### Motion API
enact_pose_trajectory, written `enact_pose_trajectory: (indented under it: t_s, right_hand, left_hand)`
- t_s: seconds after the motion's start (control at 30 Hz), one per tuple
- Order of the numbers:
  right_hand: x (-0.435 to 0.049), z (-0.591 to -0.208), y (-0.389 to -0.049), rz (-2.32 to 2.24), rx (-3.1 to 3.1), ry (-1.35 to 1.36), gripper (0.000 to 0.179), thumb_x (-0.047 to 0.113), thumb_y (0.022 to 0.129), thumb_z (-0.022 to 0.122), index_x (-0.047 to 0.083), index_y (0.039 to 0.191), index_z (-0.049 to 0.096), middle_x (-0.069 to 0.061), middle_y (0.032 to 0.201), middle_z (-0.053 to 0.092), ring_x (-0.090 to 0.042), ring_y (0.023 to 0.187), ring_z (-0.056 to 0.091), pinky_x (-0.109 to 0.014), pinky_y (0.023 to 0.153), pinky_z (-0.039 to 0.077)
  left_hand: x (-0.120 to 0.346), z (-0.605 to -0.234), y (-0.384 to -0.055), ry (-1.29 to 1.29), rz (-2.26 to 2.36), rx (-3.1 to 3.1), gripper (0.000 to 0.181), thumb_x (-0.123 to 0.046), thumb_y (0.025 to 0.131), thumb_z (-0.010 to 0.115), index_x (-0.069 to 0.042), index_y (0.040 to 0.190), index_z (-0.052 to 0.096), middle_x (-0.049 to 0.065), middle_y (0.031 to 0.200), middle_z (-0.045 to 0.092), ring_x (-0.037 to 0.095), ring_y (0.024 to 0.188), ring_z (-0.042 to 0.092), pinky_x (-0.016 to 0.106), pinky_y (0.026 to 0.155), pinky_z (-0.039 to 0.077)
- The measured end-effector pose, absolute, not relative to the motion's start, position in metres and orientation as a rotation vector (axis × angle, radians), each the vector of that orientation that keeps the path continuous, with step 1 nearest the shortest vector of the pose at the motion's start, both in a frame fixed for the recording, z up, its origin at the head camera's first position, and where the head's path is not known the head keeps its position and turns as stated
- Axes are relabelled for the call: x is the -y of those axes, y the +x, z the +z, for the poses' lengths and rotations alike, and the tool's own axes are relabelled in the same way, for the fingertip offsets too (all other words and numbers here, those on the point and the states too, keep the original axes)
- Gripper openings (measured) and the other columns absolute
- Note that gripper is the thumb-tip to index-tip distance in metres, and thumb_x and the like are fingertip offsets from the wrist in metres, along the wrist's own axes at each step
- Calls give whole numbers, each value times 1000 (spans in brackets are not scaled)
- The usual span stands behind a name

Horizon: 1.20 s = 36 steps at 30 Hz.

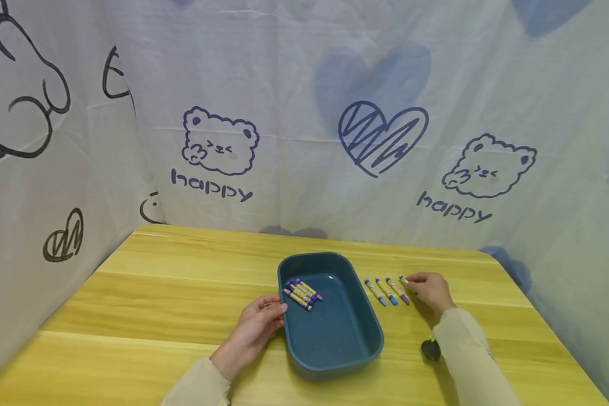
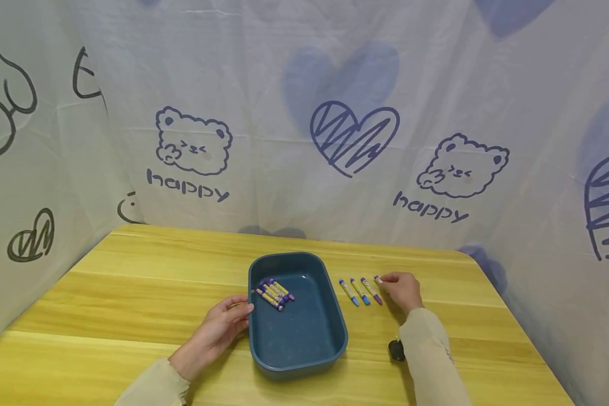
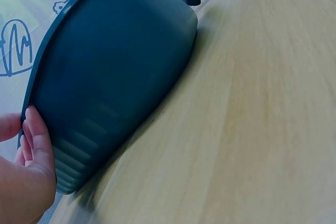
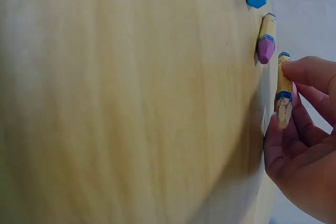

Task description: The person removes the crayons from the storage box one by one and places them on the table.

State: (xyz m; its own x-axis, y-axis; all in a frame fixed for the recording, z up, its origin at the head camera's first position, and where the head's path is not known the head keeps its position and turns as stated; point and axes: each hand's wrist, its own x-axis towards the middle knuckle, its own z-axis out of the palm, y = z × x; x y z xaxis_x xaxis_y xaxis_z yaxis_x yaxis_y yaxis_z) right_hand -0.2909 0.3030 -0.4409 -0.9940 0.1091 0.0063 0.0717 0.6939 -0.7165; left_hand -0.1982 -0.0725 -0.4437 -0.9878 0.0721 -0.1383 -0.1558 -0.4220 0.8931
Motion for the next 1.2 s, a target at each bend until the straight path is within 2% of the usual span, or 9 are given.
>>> enact_pose_trajectory:
  t_s: [0.27, 0.57, 1.2]
  right_hand:
    - [-300, -442, -289, 1242, 2864, -158, 25, 10, 91, 63, -8, 108, 66, -24, 105, 64, -33, 91, 59, -40, 73, 51]
    - [-299, -443, -290, 1216, 2866, -145, 24, 10, 90, 63, -7, 106, 67, -23, 107, 65, -37, 98, 58, -45, 80, 50]
    - [-298, -446, -290, 1228, 2873, -150, 27, 11, 92, 62, -8, 111, 64, -23, 107, 64, -36, 97, 58, -47, 82, 49]
  left_hand:
    - [73, -444, -199, -106, 2547, -1595, 25, 6, 89, 57, 7, 111, 46, 3, 83, 57, 10, 70, 55, 21, 66, 50]
    - [73, -444, -199, -100, 2551, -1580, 25, 7, 89, 56, 8, 111, 44, 3, 83, 57, 10, 71, 55, 21, 66, 50]
    - [73, -444, -199, -96, 2550, -1584, 24, 6, 89, 56, 8, 111, 45, 2, 83, 58, 10, 70, 55, 21, 66, 50]
